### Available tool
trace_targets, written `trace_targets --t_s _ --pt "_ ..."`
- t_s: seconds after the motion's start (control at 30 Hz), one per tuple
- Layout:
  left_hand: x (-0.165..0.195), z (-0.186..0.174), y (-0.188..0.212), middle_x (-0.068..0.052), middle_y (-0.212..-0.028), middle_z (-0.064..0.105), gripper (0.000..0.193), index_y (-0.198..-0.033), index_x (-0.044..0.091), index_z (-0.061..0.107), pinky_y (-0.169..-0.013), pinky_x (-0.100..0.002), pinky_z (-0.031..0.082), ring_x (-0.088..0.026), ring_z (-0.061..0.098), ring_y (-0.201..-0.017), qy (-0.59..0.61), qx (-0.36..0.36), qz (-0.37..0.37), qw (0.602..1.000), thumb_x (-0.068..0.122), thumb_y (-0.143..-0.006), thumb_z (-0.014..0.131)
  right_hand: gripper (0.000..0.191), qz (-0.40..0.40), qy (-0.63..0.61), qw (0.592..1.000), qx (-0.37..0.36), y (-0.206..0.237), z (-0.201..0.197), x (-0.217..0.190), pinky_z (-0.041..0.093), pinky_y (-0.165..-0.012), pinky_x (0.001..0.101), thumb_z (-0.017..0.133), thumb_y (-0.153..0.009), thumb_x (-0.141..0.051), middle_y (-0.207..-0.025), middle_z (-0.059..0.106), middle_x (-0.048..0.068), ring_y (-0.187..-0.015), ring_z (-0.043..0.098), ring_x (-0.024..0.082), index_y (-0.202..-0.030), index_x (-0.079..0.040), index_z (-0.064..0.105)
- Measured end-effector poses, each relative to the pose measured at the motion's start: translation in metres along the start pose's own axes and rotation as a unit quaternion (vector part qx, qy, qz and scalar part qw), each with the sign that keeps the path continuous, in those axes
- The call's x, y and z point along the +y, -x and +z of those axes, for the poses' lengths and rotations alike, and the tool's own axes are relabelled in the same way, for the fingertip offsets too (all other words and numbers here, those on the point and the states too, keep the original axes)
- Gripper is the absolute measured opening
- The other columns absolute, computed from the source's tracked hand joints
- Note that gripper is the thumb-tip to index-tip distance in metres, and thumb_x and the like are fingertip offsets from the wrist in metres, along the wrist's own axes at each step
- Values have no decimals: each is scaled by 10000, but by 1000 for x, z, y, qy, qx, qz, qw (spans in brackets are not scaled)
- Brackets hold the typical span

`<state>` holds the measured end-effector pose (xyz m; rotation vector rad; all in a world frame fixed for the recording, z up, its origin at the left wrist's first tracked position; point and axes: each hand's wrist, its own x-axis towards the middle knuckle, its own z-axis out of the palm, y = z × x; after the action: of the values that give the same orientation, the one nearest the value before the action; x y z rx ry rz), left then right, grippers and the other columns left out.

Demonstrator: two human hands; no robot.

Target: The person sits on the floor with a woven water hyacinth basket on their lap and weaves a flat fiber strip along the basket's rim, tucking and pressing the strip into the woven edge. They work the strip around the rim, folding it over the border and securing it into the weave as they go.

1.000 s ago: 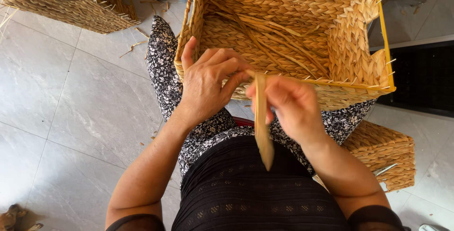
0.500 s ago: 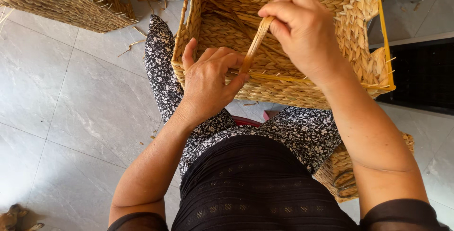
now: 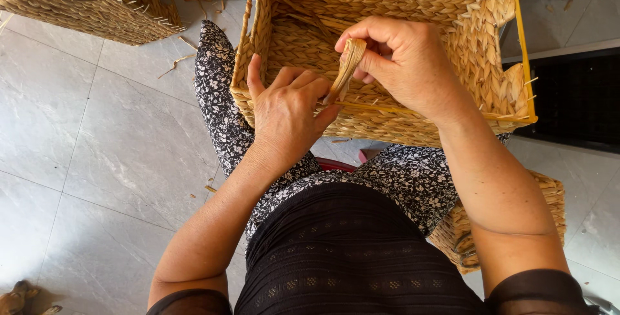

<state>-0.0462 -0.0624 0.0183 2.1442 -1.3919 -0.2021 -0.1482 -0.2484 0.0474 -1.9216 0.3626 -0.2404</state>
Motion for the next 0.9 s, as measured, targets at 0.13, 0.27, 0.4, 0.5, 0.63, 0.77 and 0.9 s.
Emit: trace_targets --t_s 0.13,0.27,0.4,0.5,0.63,0.77,0.9 --pt "-1 1 1 50 -934 693 184 -909 177 733 -1190 -633 100 -182 633 -1067 -1 -17 -4 1000 274 -794 839 113 -12 76 997 21 1 2 7 589 -631 204 716 -1019 -20 -893 763 23 -757 729 63 -1121 -54 751" --pt "0 1 0 37 -856 676 179 -937 178 732 -1203 -612 95 -177 642 -1057 -2 -35 -18 999 261 -817 835 141 8 56 998 14 1 3 9 572 -602 202 711 -1003 -12 -873 751 23 -715 692 60 -1128 -61 754" --pt "0 -3 -1 24 -881 691 249 -967 147 699 -1205 -598 95 -190 655 -1033 17 -33 -19 999 279 -804 833 219 29 61 998 0 1 6 11 544 -577 197 705 -986 -6 -844 742 34 -673 668 65 -1195 -67 731" --pt "-5 -10 0 15 -916 705 249 -1017 125 678 -1201 -601 104 -210 670 -1005 66 -44 -3 997 262 -843 791 240 54 165 983 -57 5 9 14 544 -513 249 737 -975 -90 -817 772 10 -601 675 71 -1214 -106 726" --pt "-13 -16 1 0 -866 706 126 -1034 123 684 -1203 -600 129 -218 692 -952 107 -72 0 992 221 -957 700 363 75 247 963 -81 21 4 12 564 -655 329 747 -997 -157 -932 780 51 -692 689 167 -1354 -139 686" --pt "-11 -12 -1 -12 -800 699 120 -993 125 690 -1190 -582 179 -215 694 -916 87 -63 -22 994 240 -999 656 274 -95 344 933 45 45 -3 6 549 -997 397 807 -981 -136 -1242 710 101 -1128 658 252 -1225 -94 690" --pt "-6 -7 -4 -1 -777 694 139 -975 137 693 -1164 -575 214 -208 693 -923 66 -47 -17 997 256 -1010 631 302 -179 360 914 53 69 21 8 408 -1171 493 856 -824 -147 -1322 640 111 -1335 510 333 -1092 -144 716"
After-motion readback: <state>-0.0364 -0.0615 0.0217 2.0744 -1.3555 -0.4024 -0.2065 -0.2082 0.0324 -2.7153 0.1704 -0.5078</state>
